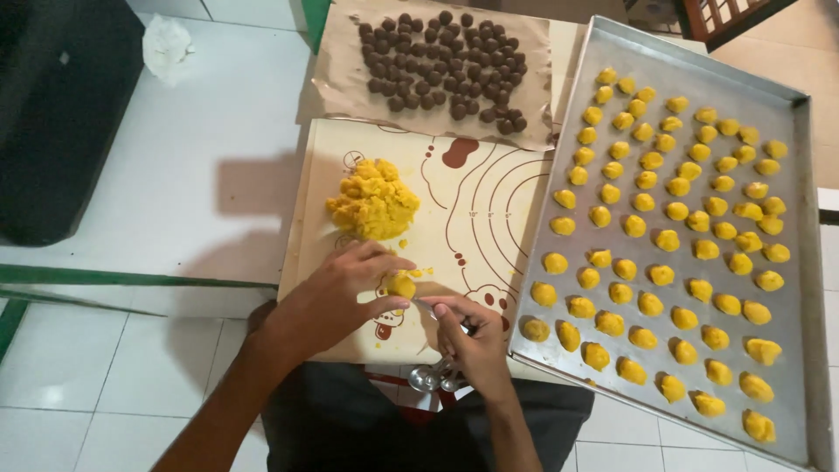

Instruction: Using a small metal scoop to portion yellow dough and arranging the portions on a baking tray.

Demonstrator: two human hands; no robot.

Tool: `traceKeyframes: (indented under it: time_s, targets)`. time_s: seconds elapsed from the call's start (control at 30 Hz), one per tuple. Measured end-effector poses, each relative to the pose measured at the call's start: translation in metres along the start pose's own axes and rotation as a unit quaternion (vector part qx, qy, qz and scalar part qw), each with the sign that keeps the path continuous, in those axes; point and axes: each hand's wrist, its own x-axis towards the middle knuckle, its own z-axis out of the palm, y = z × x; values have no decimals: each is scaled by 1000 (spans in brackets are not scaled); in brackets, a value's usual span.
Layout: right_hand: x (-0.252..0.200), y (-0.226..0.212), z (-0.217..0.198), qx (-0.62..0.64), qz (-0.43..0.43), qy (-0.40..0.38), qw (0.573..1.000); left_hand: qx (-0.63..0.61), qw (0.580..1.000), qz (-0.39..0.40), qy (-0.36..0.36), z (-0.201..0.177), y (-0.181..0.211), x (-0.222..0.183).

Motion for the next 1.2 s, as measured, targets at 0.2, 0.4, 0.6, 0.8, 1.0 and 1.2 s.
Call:
traceKeyframes:
  time_s: [0.2,0.4,0.6,0.8,1.0,1.2]
  targets:
    - [-1,3,-2,10,0,-10,1000,-13,998,54,-24,-8,-3,4]
    - [-1,3,0,10,10,1,1000,-50,997,24,-51,-14,0,5]
    - [0,6,-1,24,3,-12,1000,-9,997,60,-44,-15,-9,5]
    - [0,6,-2,44,3,-27,999,-4,994,97,-52,-17,-21,14]
    - [0,6,-4,39,-4,-44,998,-5,991,73,-112,-20,-18,22]
    - [2,6,-5,40,-8,-56,998,-37,990,67,-117,-17,-25,27]
